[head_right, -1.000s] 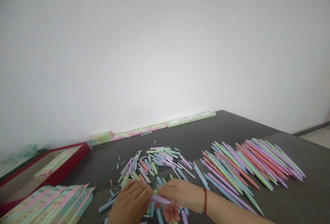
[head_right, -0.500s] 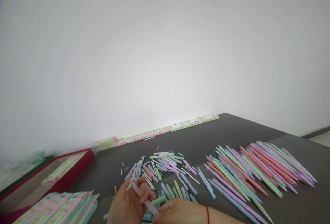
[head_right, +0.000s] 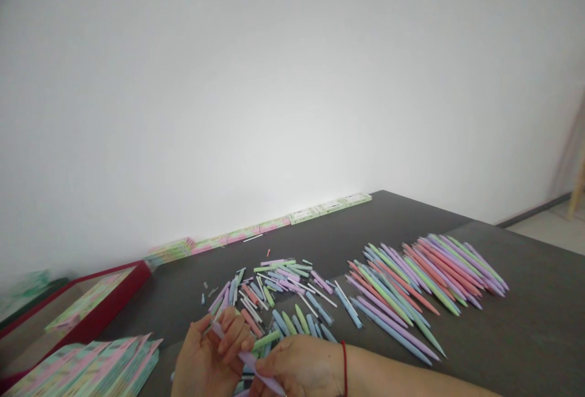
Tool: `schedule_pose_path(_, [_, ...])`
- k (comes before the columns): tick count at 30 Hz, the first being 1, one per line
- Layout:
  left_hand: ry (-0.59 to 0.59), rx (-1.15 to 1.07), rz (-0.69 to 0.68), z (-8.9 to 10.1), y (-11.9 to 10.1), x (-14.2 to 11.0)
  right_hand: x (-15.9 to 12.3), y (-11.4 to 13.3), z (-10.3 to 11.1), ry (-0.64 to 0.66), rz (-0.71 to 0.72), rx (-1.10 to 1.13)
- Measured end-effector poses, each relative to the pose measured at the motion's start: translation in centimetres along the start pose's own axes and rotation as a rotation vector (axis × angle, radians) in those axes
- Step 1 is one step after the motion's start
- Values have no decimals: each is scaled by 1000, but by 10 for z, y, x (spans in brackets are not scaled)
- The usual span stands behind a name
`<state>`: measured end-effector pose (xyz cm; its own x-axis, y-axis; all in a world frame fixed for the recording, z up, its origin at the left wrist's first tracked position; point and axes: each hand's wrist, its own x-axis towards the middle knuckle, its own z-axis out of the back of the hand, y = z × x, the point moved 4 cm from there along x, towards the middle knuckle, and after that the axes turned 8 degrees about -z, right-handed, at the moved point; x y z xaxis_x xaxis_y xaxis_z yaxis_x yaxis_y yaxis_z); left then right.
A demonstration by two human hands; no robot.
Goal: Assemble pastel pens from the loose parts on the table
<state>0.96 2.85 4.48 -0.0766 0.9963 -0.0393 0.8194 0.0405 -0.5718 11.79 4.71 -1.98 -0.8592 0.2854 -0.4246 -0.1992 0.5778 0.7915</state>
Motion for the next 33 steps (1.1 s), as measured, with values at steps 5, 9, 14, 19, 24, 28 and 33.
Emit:
schedule_pose_path(5, [-8, -66, 6, -3, 1, -2, -3, 1, -3, -42, 0, -28])
schedule_pose_path(9, [-18, -94, -13, -5, 0, -5, -4, 0, -6, -42, 38, -68])
schedule_pose_path(14, [-21, -9, 32, -5, 0, -3, -5, 7, -10, -48, 164, -137])
schedule_pose_path(19, [-291, 182, -57, 19, -15, 12, -23, 27, -4, -207, 178, -371])
schedule_pose_path(24, [-409, 210, -151, 27, -33, 18, -84, 29, 21, -593, 26, -749])
schedule_pose_path(28, [-416, 220, -190, 28, -35, 19, -145, 7, 48, -1027, -25, -1168])
schedule_pose_path(33, [-410, 219, -202, 37, -26, 23, -180, -35, 80, -1329, -210, -1393])
